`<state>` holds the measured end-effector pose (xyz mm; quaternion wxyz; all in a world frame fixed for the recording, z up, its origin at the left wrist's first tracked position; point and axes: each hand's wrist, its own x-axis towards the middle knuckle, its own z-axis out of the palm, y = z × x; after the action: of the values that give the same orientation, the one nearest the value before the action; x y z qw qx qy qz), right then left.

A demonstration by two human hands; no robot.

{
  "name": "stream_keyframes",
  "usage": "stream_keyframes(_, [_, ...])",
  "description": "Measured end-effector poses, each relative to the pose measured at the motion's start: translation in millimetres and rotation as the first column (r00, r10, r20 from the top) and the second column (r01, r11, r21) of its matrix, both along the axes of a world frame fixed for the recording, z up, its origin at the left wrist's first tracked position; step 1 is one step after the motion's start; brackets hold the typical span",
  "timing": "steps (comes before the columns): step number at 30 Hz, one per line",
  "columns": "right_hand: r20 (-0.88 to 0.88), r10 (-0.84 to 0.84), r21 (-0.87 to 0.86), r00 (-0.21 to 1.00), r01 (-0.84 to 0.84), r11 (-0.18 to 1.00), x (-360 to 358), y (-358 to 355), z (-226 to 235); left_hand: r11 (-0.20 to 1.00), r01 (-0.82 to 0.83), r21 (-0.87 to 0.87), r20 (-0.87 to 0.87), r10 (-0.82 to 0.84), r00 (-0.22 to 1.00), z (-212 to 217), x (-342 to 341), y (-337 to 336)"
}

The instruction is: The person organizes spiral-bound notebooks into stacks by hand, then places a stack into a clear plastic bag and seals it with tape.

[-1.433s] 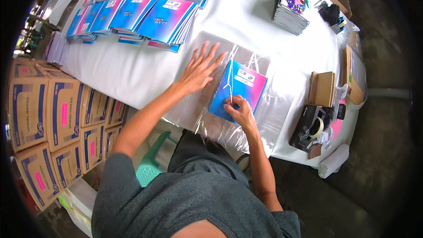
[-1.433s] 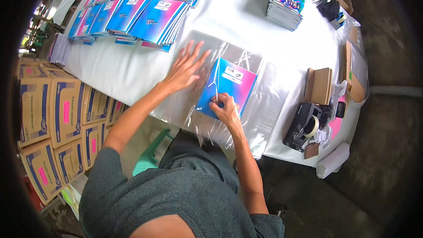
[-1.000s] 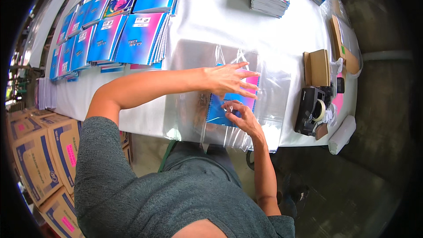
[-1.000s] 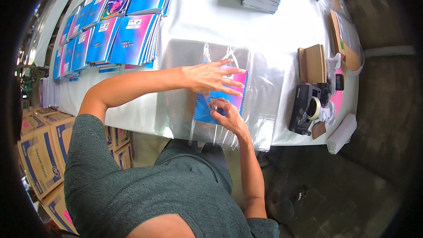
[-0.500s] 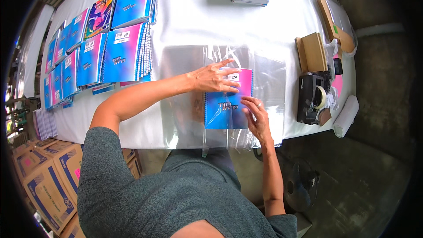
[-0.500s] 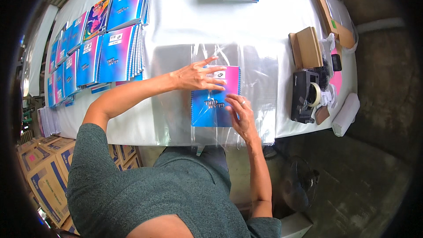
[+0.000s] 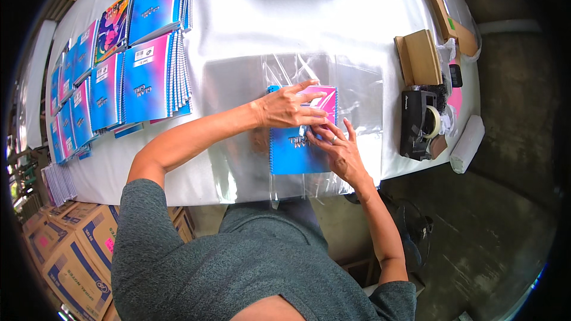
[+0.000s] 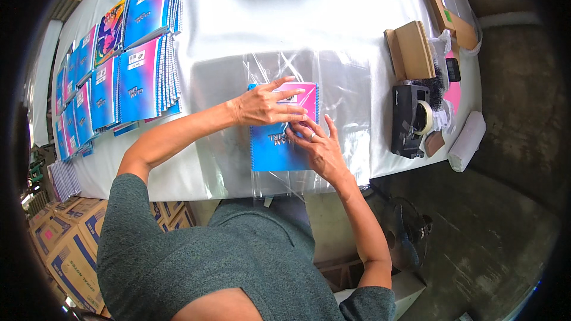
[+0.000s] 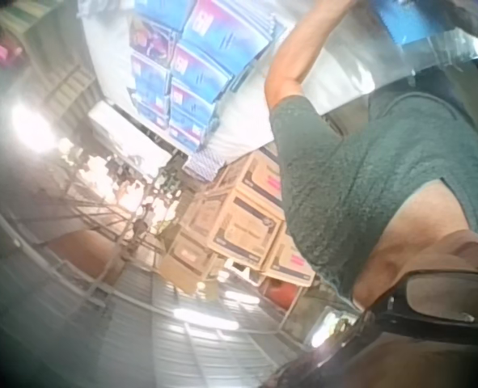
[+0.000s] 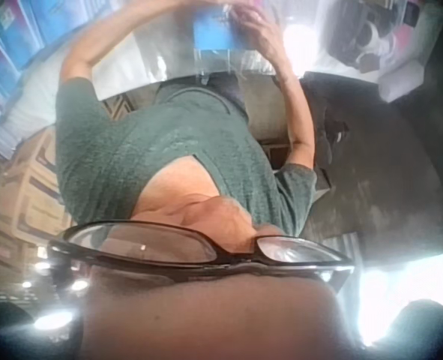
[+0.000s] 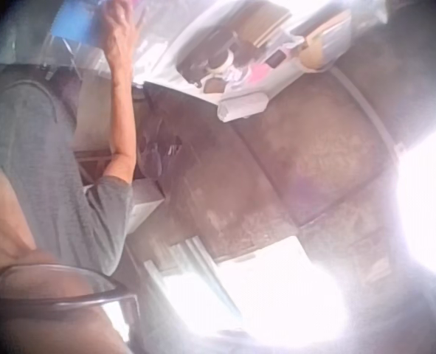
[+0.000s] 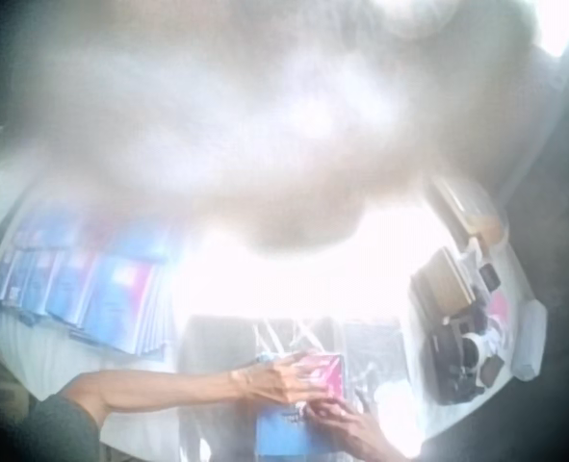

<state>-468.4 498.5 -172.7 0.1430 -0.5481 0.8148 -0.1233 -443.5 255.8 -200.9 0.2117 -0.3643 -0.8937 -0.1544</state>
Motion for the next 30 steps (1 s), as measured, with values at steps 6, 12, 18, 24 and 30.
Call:
stream_keyframes(6, [-0.014, 0.019, -0.021, 1.000, -0.019, 1.000, -1, 4, -5, 0.998, -0.066, -0.016, 0.071, 0.067, 0.995, -7, 0, 3])
stream_keyframes(12, [0.015, 0.024, -0.027, 1.000, -0.023, 0.999, -5, 8, -1, 0.947, -0.291, -0.136, 0.424, 0.322, 0.846, 25, -20, 15])
stream_keyframes(18, [0.419, -0.458, -0.374, 0.784, 0.608, 0.700, -62, 132, 36, 0.870, -0.361, -0.335, 0.563, 0.493, 0.664, 34, -37, 36])
stream_keyframes(24, [0.666, -0.728, 0.188, 0.162, 0.908, 0.374, -145, 258, 22, 0.843, -0.314, -0.436, 0.557, 0.527, 0.642, 34, -55, 51])
stream_keyframes(30, [0.942, -0.318, 0.206, -0.107, 0.932, 0.298, -141, 277, 0, 0.830, -0.375, -0.413, 0.567, 0.557, 0.607, 36, -53, 55])
